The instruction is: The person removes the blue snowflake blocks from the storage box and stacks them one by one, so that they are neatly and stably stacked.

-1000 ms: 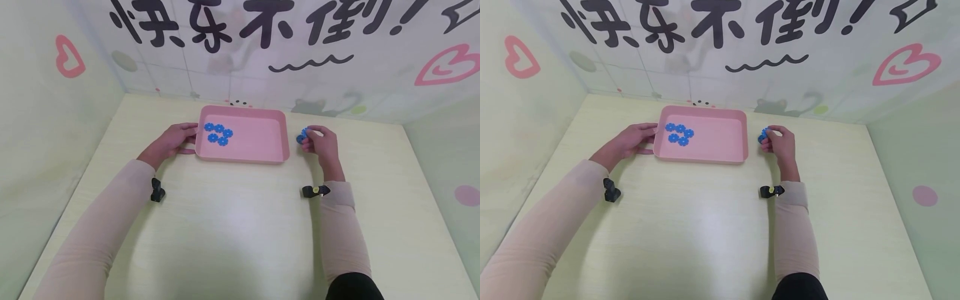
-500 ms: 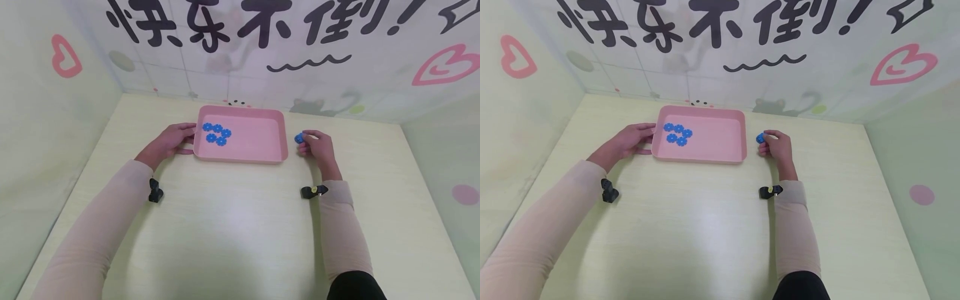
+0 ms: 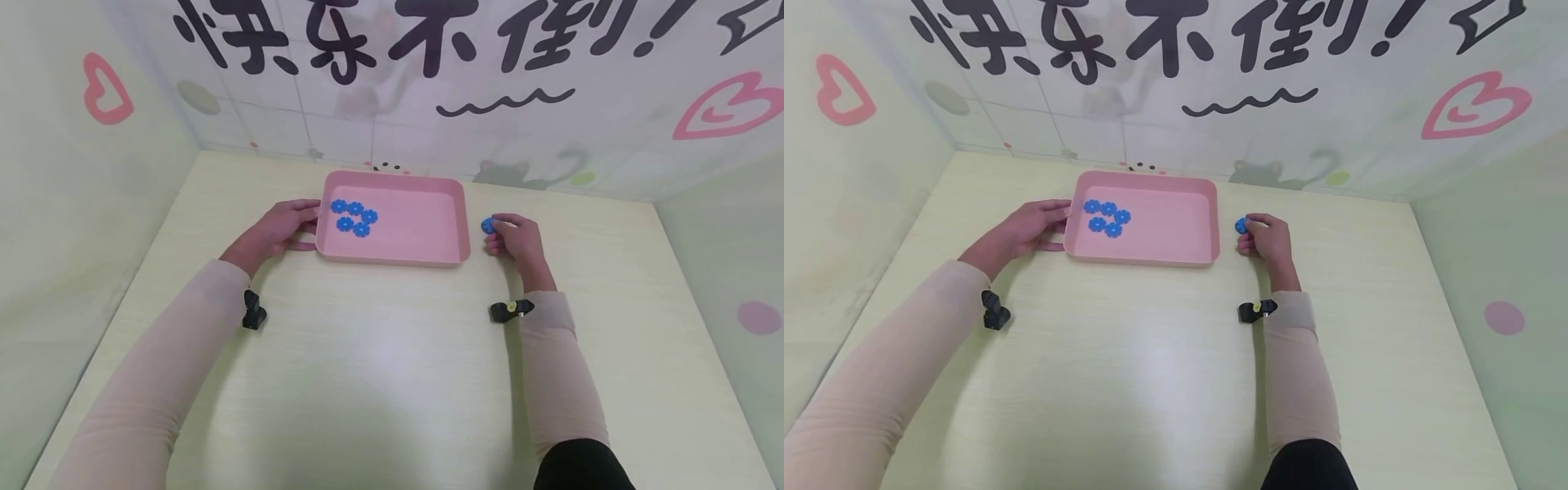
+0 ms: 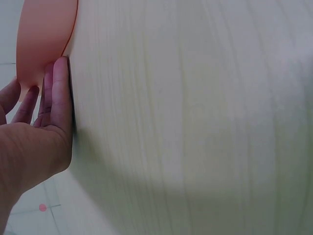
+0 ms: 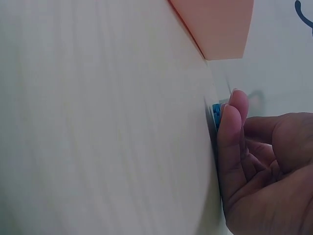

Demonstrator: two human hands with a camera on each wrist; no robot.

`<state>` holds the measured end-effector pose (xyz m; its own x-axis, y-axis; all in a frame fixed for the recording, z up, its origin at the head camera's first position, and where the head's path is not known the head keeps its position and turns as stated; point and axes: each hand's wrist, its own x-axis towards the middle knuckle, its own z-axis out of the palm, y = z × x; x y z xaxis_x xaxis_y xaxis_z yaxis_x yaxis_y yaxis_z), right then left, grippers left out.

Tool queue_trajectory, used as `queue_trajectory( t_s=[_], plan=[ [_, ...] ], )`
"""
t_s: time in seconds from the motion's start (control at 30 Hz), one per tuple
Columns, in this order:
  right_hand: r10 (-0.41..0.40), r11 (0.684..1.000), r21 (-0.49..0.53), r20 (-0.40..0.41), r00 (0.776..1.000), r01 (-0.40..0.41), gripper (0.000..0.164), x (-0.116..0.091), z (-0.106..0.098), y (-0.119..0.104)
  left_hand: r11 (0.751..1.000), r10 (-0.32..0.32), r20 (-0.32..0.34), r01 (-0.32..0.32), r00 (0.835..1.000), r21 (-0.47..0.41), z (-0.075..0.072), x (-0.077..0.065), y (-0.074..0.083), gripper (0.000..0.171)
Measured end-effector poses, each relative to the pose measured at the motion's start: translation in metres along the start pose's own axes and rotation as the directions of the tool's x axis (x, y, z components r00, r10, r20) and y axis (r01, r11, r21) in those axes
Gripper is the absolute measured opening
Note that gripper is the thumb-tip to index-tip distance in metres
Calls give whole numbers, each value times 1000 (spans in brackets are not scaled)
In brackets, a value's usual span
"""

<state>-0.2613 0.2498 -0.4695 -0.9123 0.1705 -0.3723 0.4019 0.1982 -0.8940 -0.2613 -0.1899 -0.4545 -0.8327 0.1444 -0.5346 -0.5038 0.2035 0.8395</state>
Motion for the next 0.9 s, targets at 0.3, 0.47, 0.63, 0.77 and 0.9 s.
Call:
queue_trajectory(
  t_s=[0.3, 0.47, 0.63, 0.77, 0.9],
  plan=[
    [13, 999, -37, -10, 1000, -13, 40, 0, 1, -1, 1000, 8, -4, -8, 1000, 7, 0, -2, 2, 46],
    [42, 997, -58, -5, 999, -42, 44, -1, 1, -4, 1000, 2, -3, -2, 1000, 11, -1, -1, 2, 47],
    [66, 994, -83, 2, 998, -66, 45, -2, -3, -8, 1000, 2, 3, -2, 1000, 0, 0, -1, 2, 47],
    [60, 991, -116, -8, 998, -60, 44, -3, -6, -16, 1000, -1, 2, 1, 1000, -9, 0, 0, 1, 47],
    [6, 989, -151, -12, 1000, -8, 44, -5, -7, -30, 1000, -1, 3, 1, 1000, -16, 0, 1, 1, 46]
  ],
)
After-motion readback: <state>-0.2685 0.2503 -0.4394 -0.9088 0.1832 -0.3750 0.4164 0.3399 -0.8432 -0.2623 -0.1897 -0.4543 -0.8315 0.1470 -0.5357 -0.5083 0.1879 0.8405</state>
